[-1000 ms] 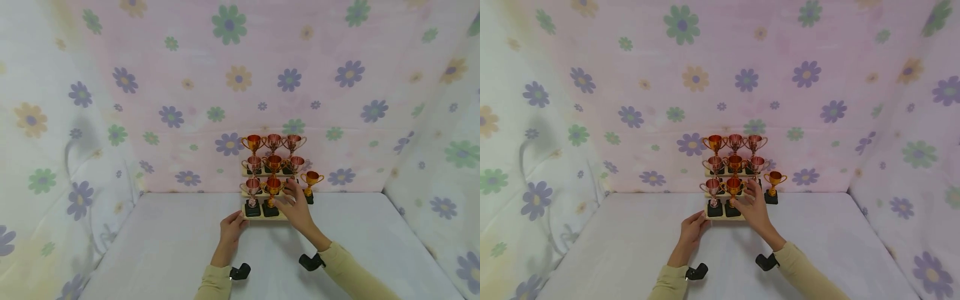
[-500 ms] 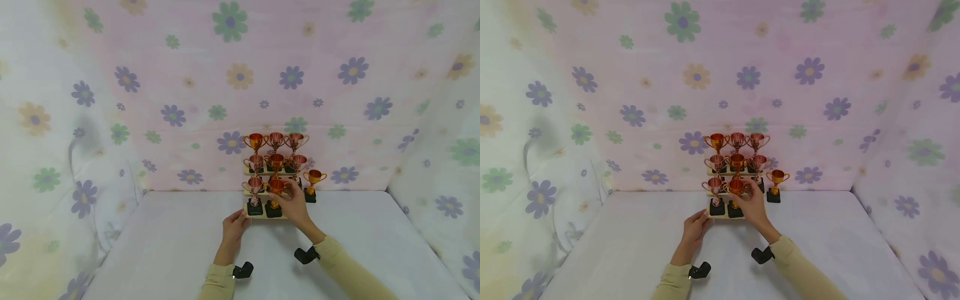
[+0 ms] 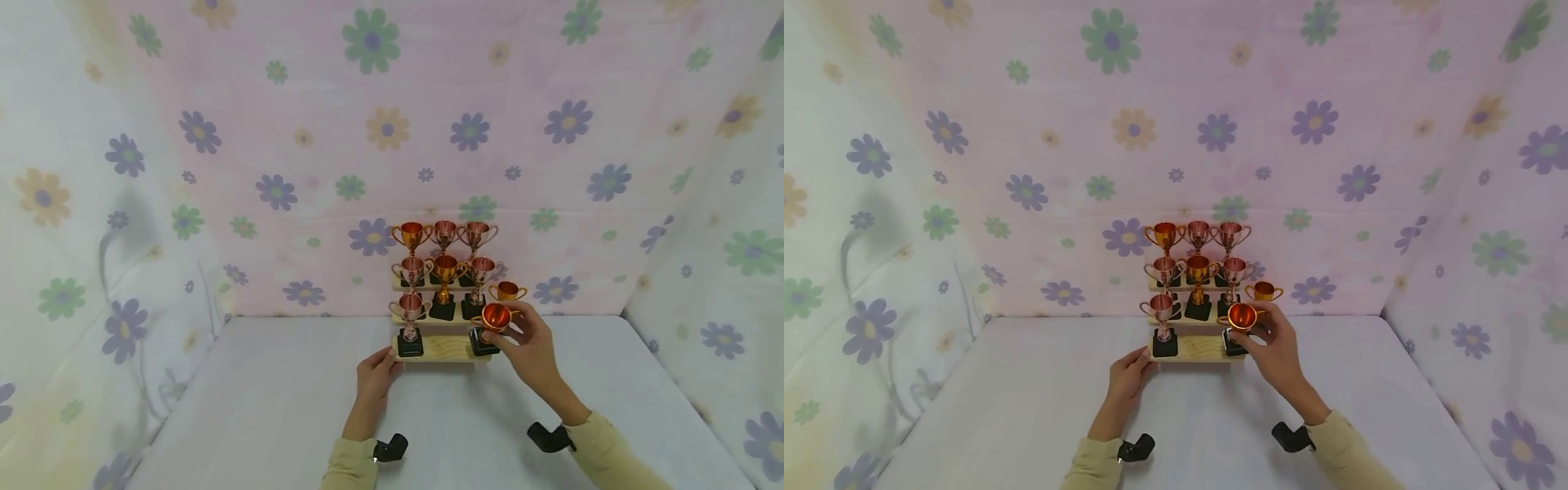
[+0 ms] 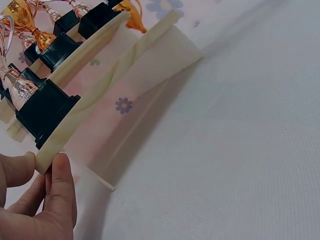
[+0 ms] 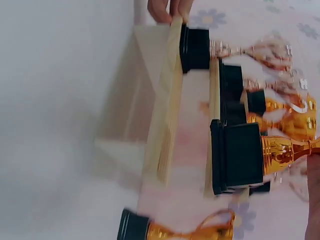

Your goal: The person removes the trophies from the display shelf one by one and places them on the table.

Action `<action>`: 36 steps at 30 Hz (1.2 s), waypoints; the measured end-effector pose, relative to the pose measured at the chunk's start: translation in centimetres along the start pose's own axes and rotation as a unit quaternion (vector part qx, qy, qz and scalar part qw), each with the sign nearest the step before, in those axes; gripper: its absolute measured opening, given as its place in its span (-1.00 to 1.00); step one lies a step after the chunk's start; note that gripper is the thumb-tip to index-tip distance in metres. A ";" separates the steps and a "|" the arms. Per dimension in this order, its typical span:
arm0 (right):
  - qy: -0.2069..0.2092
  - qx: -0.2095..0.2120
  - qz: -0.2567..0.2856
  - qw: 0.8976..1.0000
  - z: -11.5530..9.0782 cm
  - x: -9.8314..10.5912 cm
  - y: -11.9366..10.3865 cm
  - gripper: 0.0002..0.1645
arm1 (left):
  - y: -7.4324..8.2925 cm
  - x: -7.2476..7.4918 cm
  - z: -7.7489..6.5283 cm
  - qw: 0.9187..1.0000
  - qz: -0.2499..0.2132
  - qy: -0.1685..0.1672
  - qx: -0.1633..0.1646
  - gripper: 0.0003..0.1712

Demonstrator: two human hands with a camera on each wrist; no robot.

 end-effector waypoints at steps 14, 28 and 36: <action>0.018 -0.080 -0.113 0.990 -3.5 8.5 5.1 -0.33 | 0.2 0.8 -0.1 1.000 -0.006 0.009 -0.003 -0.59; 0.009 -0.123 -0.144 0.982 0.8 12.4 11.2 -0.38 | 0.4 0.0 -0.3 1.000 -0.003 0.000 -0.009 -0.60; -0.035 -0.169 -0.136 0.976 3.5 11.6 13.6 -0.34 | 0.8 0.0 -0.9 1.000 0.002 -0.003 -0.015 -0.61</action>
Point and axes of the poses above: each hand's wrist, its own z-axis towards the middle knuckle, its own x-axis out of the back of the hand, y = z × x, the point moved 8 cm from there along z, towards the middle knuckle
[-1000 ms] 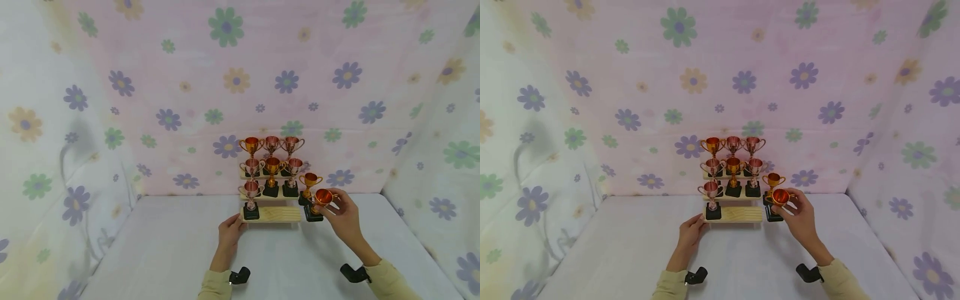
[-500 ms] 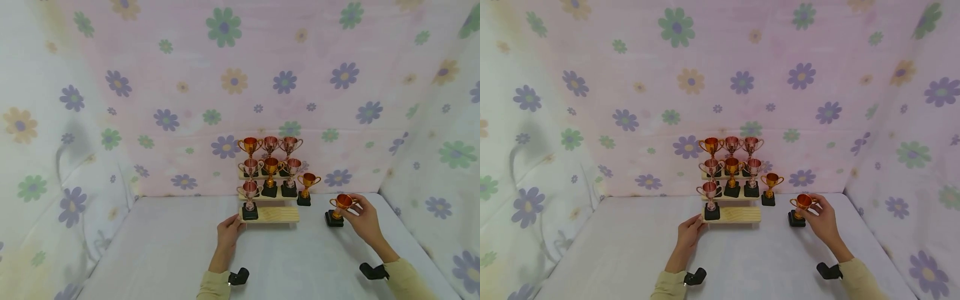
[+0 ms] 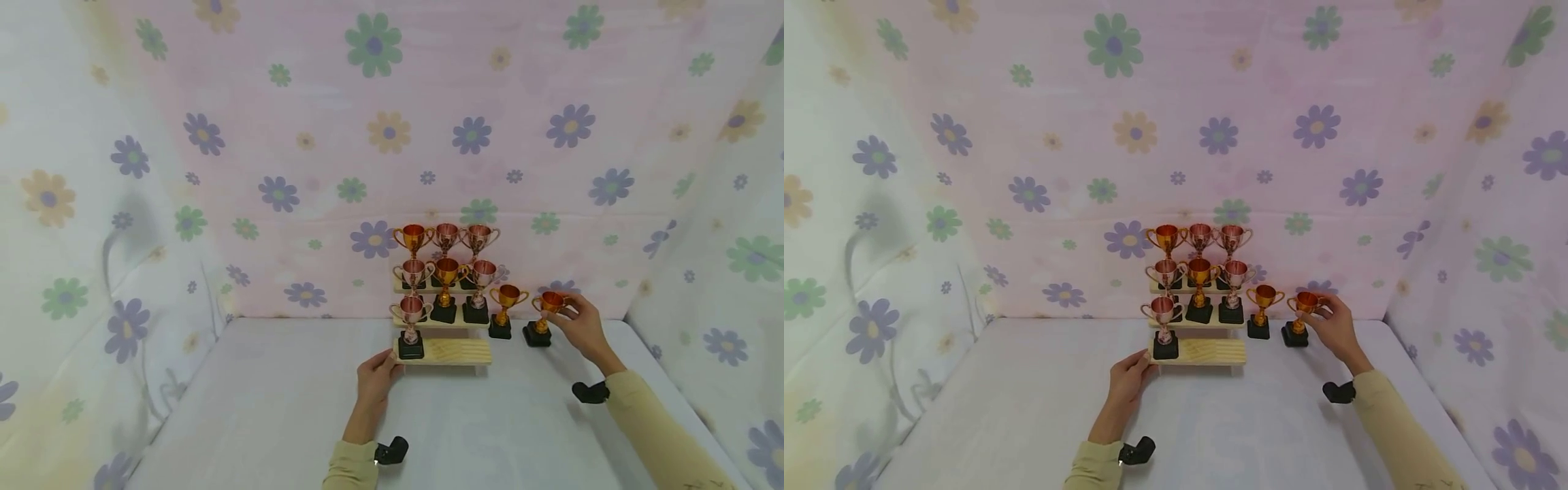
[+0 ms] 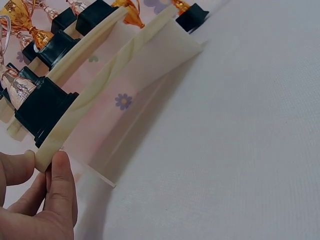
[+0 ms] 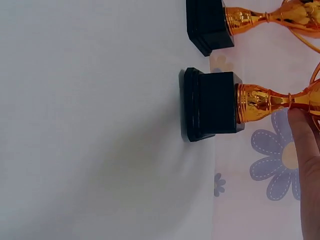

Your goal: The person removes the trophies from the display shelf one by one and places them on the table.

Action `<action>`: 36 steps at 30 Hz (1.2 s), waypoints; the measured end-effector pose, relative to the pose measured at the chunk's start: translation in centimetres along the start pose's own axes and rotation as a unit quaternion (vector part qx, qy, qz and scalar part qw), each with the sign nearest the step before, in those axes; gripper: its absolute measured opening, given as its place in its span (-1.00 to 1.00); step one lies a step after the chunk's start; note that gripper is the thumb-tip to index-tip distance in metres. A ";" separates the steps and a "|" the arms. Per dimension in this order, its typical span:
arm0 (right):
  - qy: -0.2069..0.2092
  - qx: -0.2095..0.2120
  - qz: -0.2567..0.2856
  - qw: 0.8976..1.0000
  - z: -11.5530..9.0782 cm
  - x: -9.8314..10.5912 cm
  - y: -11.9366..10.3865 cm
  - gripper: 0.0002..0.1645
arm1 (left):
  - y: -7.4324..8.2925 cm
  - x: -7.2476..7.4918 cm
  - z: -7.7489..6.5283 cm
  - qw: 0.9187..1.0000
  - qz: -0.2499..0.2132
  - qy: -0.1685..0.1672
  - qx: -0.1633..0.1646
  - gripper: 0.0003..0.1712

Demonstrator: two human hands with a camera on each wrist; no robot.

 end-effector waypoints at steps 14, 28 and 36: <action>-0.026 -0.027 -0.011 0.999 1.7 -1.2 1.2 -0.27 | -0.5 0.3 0.5 1.000 -0.001 0.008 0.010 -0.62; -0.014 -0.069 -0.008 0.997 0.3 -1.9 2.8 -0.23 | -0.5 0.3 0.4 1.000 0.007 0.005 0.011 -0.59; -0.074 -0.187 -0.083 0.976 -3.3 -2.5 3.0 -0.04 | -0.6 0.2 0.6 1.000 0.000 -0.003 0.008 -0.60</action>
Point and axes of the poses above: each hand's wrist, its own z-axis towards the middle knuckle, its own x-axis out of the back of the hand, y = z × x, the point moved 8 cm from there along z, towards the middle knuckle
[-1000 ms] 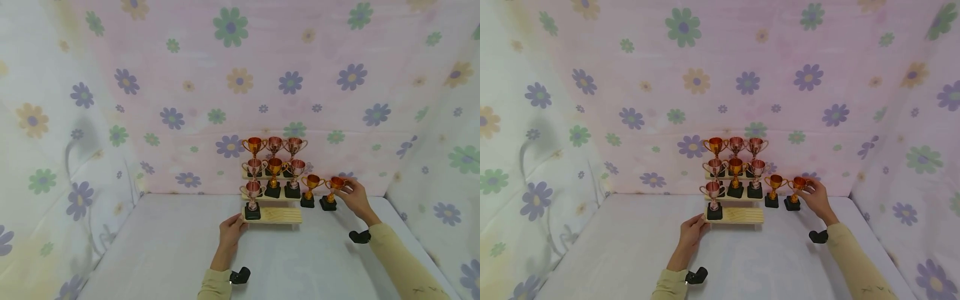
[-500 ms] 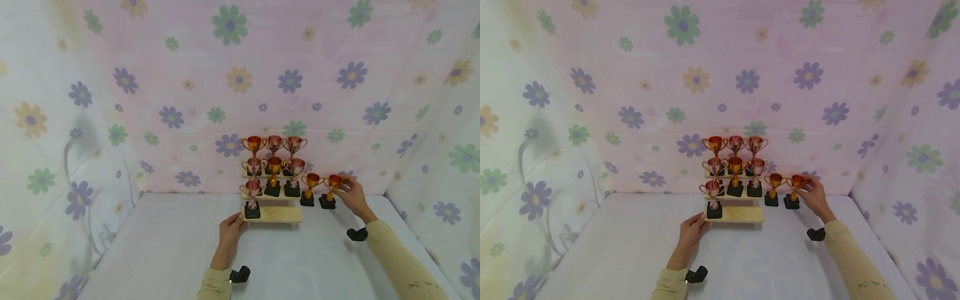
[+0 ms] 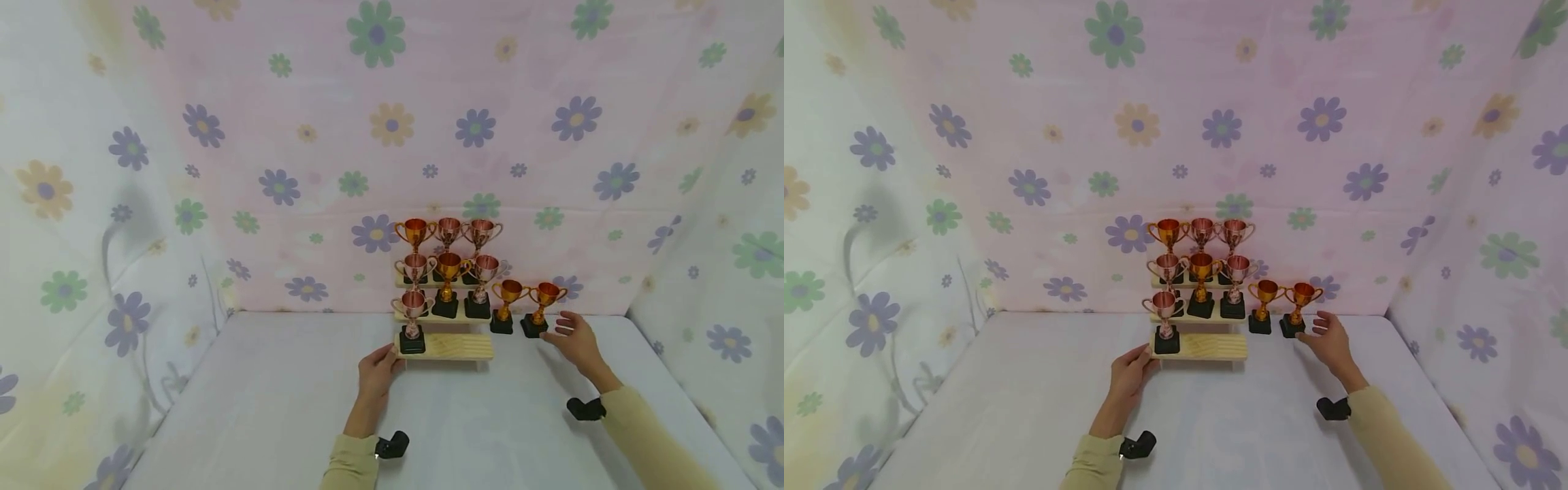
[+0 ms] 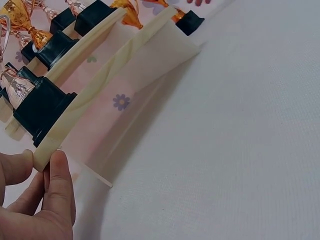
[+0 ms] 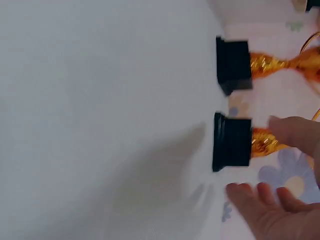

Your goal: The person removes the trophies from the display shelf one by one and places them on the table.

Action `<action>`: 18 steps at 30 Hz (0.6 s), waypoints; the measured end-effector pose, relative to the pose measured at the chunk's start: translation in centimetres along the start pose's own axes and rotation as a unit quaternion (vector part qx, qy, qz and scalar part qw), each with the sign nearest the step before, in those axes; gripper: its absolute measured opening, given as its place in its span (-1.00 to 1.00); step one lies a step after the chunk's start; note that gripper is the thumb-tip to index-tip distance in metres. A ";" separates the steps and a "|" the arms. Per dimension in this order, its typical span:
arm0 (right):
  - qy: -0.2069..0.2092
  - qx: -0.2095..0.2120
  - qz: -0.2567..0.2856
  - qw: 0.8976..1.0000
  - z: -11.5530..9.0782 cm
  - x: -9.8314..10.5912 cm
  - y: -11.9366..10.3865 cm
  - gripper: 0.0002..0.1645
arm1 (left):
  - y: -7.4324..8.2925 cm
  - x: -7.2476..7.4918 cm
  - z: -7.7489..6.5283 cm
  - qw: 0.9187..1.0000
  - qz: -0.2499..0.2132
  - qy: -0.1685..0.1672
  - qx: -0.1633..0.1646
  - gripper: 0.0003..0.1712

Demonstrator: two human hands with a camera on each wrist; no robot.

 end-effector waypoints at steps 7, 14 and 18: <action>-0.021 0.075 -0.190 0.979 -5.2 -2.4 -2.9 -0.22 | -0.2 0.1 0.2 1.000 -0.009 -0.003 0.004 -0.59; -0.023 0.104 -0.232 0.967 -9.6 -6.1 -5.9 -0.40 | -0.2 -0.1 0.1 1.000 -0.013 -0.007 0.010 -0.58; -0.035 0.164 -0.250 0.954 -10.6 -8.5 -8.2 -0.45 | -0.3 0.0 0.1 1.000 -0.011 -0.005 0.009 -0.59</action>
Point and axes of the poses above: each hand's wrist, its own z-axis towards the middle knuckle, its own x-axis out of the back of the hand, y = z × x, the point moved 8 cm from there along z, towards the middle knuckle
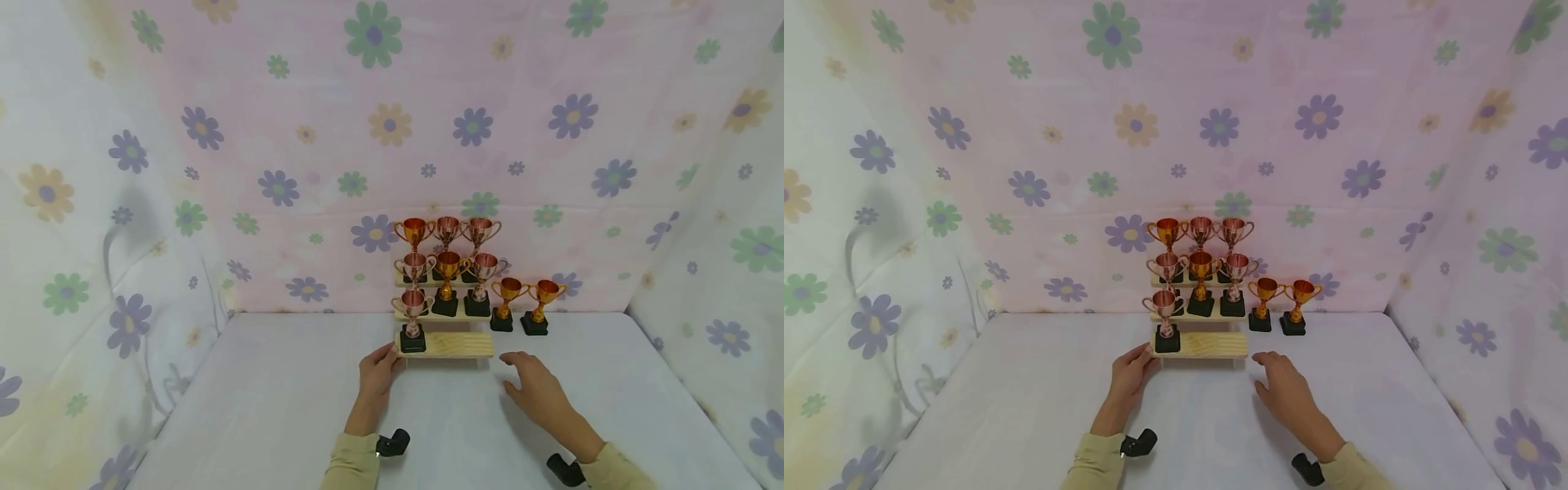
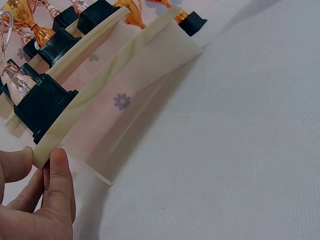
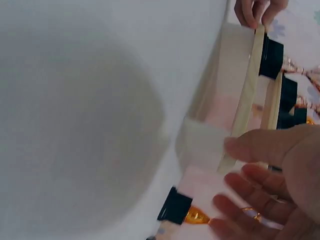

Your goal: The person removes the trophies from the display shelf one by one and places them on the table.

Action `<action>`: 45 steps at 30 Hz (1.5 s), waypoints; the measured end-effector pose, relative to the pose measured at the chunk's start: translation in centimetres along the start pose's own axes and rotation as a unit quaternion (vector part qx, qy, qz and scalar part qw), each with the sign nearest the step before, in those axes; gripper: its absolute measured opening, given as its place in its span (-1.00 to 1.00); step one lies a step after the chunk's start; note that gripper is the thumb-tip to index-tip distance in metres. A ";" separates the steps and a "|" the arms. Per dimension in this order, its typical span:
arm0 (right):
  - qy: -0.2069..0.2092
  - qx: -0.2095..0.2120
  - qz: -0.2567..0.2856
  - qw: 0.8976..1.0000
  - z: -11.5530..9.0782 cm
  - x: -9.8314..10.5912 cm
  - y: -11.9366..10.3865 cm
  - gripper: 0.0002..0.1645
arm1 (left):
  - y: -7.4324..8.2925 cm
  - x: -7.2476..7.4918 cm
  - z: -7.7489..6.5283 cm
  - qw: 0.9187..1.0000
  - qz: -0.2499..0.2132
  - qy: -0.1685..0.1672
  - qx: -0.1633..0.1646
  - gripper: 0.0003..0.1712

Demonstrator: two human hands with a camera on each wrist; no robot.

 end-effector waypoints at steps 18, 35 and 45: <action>0.094 0.150 0.207 0.962 5.2 0.2 -8.6 -0.28 | -0.4 0.4 -0.4 1.000 -0.001 0.008 -0.004 -0.60; 0.084 0.113 0.468 0.872 9.1 -0.8 -12.0 -0.21 | 0.2 0.2 -0.2 1.000 -0.005 0.008 -0.007 -0.61; 0.130 0.130 0.480 0.858 9.6 -1.0 -13.3 -0.41 | 0.0 0.2 0.0 1.000 -0.010 -0.009 -0.012 -0.60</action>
Point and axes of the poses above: each hand's wrist, its own z-axis towards the middle knuckle, its own x-axis out of the back of the hand, y = z × x, the point moved 8 cm from there along z, towards the middle knuckle
